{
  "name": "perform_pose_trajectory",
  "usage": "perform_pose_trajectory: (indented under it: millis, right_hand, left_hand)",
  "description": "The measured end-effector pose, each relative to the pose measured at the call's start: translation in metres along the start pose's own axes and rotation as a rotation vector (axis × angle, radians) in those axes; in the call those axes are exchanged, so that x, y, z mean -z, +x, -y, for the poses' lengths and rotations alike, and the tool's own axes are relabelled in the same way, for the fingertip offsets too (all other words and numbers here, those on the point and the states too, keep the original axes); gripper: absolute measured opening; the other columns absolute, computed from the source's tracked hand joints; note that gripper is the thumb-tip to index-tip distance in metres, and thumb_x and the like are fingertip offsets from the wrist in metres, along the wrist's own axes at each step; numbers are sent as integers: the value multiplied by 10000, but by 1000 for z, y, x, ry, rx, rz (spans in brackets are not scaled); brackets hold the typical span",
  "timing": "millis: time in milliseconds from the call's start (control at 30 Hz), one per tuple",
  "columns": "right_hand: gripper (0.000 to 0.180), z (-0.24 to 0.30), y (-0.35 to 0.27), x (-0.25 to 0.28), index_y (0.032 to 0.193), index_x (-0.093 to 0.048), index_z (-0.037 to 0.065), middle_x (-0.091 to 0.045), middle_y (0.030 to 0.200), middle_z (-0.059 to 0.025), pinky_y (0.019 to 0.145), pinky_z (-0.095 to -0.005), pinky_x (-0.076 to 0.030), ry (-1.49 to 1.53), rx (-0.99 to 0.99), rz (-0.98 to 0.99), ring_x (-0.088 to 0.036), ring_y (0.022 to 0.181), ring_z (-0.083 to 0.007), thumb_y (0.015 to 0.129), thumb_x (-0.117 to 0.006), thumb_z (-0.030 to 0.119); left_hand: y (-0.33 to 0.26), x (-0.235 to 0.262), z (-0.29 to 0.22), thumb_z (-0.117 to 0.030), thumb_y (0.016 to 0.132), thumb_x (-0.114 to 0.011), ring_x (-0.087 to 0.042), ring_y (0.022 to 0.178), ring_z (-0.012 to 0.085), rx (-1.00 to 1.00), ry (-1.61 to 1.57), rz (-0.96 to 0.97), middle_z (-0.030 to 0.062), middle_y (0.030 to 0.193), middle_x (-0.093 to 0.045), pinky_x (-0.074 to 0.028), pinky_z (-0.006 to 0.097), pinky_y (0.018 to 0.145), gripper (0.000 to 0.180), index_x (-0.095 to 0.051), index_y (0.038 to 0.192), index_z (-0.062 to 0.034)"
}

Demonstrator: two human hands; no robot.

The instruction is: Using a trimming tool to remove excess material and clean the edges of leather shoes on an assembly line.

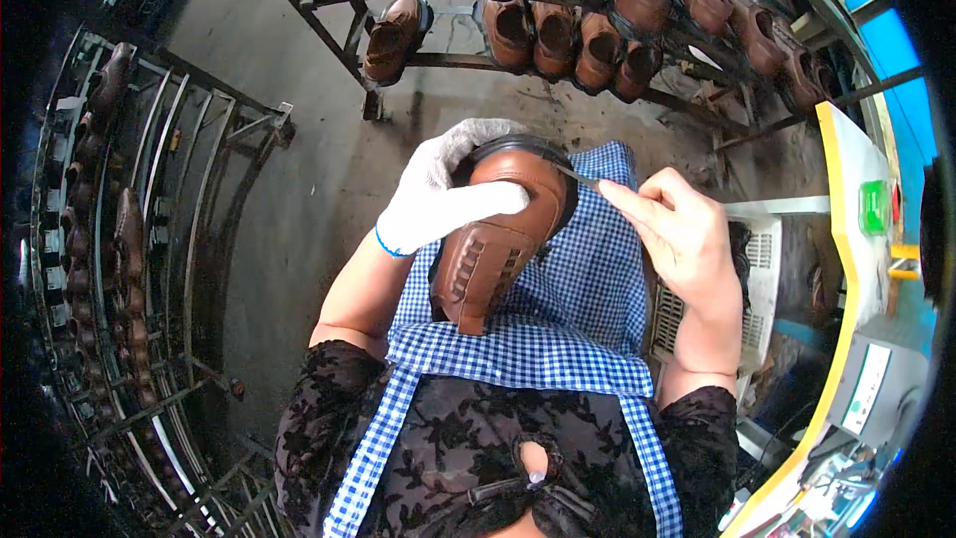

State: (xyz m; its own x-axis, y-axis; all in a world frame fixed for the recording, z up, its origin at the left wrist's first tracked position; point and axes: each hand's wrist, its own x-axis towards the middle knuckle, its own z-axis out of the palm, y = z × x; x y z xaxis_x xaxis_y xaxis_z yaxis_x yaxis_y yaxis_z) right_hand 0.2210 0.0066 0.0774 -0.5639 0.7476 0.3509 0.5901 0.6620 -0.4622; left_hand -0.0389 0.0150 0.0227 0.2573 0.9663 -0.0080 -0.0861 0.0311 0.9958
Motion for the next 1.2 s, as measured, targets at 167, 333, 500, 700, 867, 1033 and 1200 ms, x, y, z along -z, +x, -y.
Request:
perform_pose_trajectory:
  millis: [167, 333, 500, 700, 867, 1033, 1200]
  right_hand:
    - [357, 11, 13, 0, 1050, -701, 165, -495, 706, -46, 507, -303, -473, -127, 18, -12, -552, 551, -185, 732, -622, 23]
    - [300, -2, 9, -7, 1066, -690, 125, -509, 711, -65, 484, -298, -437, 31, 1, -139, -527, 538, -184, 780, -658, 40]
    - [297, -5, 0, -6, 1068, -690, 132, -511, 705, -66, 480, -299, -424, 108, -39, -134, -522, 530, -189, 787, -669, 38]
    - [326, 3, 3, 11, 1039, -702, 152, -524, 719, -57, 495, -309, -457, -45, 24, -68, -554, 560, -193, 734, -664, 43]
    - [336, 15, 9, 18, 1018, -704, 167, -510, 727, -34, 533, -297, -489, -247, 65, 10, -582, 635, -180, 709, -632, 55]
    - [359, 34, 16, 8, 1027, -703, 148, -511, 732, -45, 534, -308, -486, -315, 34, 4, -579, 628, -193, 695, -632, 27]
    - [333, 18, 13, 0, 1034, -701, 163, -502, 729, -22, 510, -289, -488, -237, 3, -79, -577, 585, -166, 730, -636, 44]
  left_hand:
    - [1, -4, -3, -206, 639, -819, -581, 1013, 184, 0, -11, 33, 109, 1084, -620, -446, 327, 930, 625, -556, 1160, 18]
    - [-2, -4, -3, -205, 609, -812, -581, 1030, 196, 4, -9, -11, 111, 1094, -619, -443, 338, 943, 638, -558, 1150, 18]
    - [2, -5, -4, -206, 611, -810, -576, 1041, 200, 5, -34, -18, 118, 1111, -616, -432, 333, 954, 641, -557, 1156, 18]
    - [3, -6, -6, -218, 616, -815, -575, 1046, 201, 11, 12, -13, 118, 1113, -616, -430, 334, 956, 645, -558, 1158, 18]
    - [0, -3, -4, -220, 616, -818, -579, 1039, 200, 22, 28, -6, 118, 1107, -618, -435, 335, 951, 646, -558, 1157, 19]
    - [-2, -6, -9, -228, 615, -822, -582, 1030, 201, 61, 2, -9, 118, 1097, -622, -440, 336, 944, 644, -563, 1151, 16]
    - [-1, -8, -8, -246, 607, -826, -583, 1021, 196, 6, 83, -6, 115, 1085, -624, -439, 328, 934, 653, -568, 1147, 16]
